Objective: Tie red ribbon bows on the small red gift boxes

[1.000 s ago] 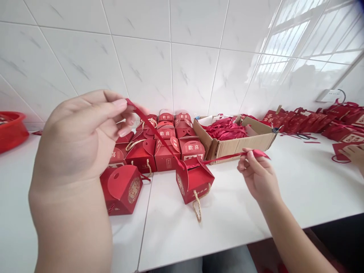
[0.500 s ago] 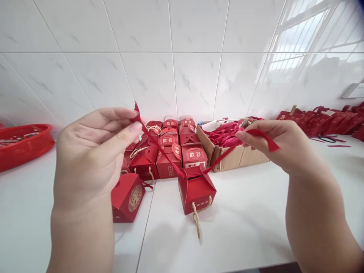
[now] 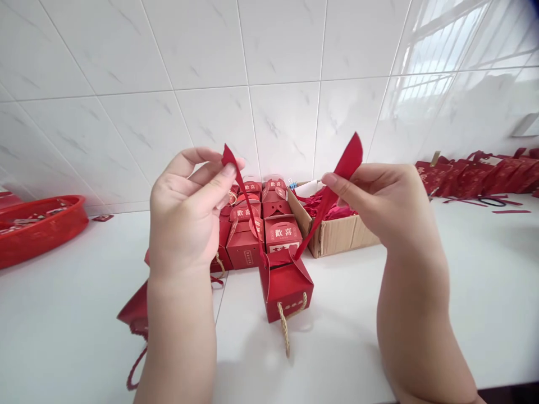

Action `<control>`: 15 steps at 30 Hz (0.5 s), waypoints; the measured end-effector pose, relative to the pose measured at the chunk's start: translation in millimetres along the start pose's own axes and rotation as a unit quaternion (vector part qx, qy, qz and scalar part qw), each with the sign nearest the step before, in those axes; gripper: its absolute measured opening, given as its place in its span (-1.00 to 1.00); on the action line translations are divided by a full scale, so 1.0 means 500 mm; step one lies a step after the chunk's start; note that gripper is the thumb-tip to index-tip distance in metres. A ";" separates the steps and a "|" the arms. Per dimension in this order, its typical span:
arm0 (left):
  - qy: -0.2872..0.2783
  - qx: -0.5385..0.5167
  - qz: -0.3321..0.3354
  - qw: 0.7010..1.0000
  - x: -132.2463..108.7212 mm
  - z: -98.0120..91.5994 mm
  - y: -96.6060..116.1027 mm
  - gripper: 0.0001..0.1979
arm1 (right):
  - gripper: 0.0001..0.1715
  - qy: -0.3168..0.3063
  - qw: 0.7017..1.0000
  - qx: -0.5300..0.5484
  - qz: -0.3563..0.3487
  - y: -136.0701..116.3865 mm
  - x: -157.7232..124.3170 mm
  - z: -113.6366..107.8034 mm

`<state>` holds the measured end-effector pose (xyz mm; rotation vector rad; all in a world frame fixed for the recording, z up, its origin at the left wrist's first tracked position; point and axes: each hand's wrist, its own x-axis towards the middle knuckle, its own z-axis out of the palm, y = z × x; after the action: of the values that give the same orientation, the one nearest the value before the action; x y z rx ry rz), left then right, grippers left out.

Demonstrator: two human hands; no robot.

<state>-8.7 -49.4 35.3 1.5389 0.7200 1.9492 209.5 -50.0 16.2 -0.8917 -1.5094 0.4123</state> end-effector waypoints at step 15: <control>0.080 0.035 0.084 0.993 -0.023 0.063 -0.025 -0.88 | -0.71 -0.046 0.967 0.247 0.032 -0.007 0.002 0.051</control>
<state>25.5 -46.4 25.0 1.5393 0.7531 2.2134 184.2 -44.9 15.2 -0.5306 -1.3729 0.8456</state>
